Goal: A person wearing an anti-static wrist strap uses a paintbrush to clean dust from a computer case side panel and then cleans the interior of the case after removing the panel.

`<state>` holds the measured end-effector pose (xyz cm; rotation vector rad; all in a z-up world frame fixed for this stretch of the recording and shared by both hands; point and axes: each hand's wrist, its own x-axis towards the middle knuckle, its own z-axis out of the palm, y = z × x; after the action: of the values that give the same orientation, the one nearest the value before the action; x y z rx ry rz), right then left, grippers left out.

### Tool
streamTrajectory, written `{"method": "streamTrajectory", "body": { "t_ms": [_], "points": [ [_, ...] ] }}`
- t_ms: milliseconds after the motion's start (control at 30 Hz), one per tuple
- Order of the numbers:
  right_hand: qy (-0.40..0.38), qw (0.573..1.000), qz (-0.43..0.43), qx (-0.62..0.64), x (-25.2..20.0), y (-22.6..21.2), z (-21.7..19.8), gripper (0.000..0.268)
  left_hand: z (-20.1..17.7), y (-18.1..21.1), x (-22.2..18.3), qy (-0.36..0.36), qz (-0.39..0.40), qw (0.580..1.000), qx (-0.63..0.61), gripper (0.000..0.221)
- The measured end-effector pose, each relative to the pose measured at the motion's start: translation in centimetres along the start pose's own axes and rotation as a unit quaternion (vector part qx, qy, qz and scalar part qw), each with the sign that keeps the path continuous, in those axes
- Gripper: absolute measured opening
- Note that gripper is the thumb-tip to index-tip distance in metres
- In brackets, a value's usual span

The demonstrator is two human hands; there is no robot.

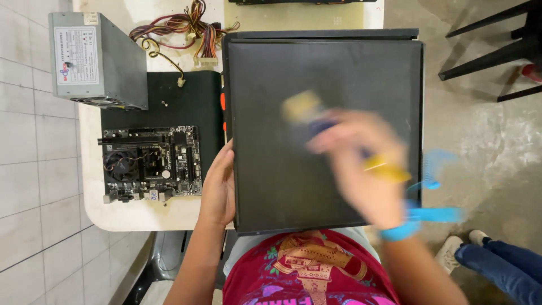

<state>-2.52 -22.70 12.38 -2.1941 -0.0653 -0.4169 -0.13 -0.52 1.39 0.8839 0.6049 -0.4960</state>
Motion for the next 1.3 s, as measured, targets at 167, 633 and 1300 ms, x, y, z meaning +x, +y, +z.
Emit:
{"method": "streamTrajectory", "body": {
  "t_ms": [167, 633, 1300],
  "points": [
    [-0.087, 0.981, 0.054, 0.165, 1.0, 1.5, 5.4, 0.017, -1.1, -0.7, 0.4, -0.051, 0.017, 0.999, 0.008, 0.064],
    [0.223, 0.952, 0.206, 0.053, 3.4, 13.4, -6.1, 0.020, 0.7, 0.7, -0.7, -0.001, -0.015, 0.999, 0.047, 0.060],
    [0.091, 0.953, 0.211, 0.197, 5.2, 13.6, 0.3, 0.015, 0.1, 0.1, -0.2, -0.001, -0.009, 0.997, 0.079, 0.071]
  ]
}}
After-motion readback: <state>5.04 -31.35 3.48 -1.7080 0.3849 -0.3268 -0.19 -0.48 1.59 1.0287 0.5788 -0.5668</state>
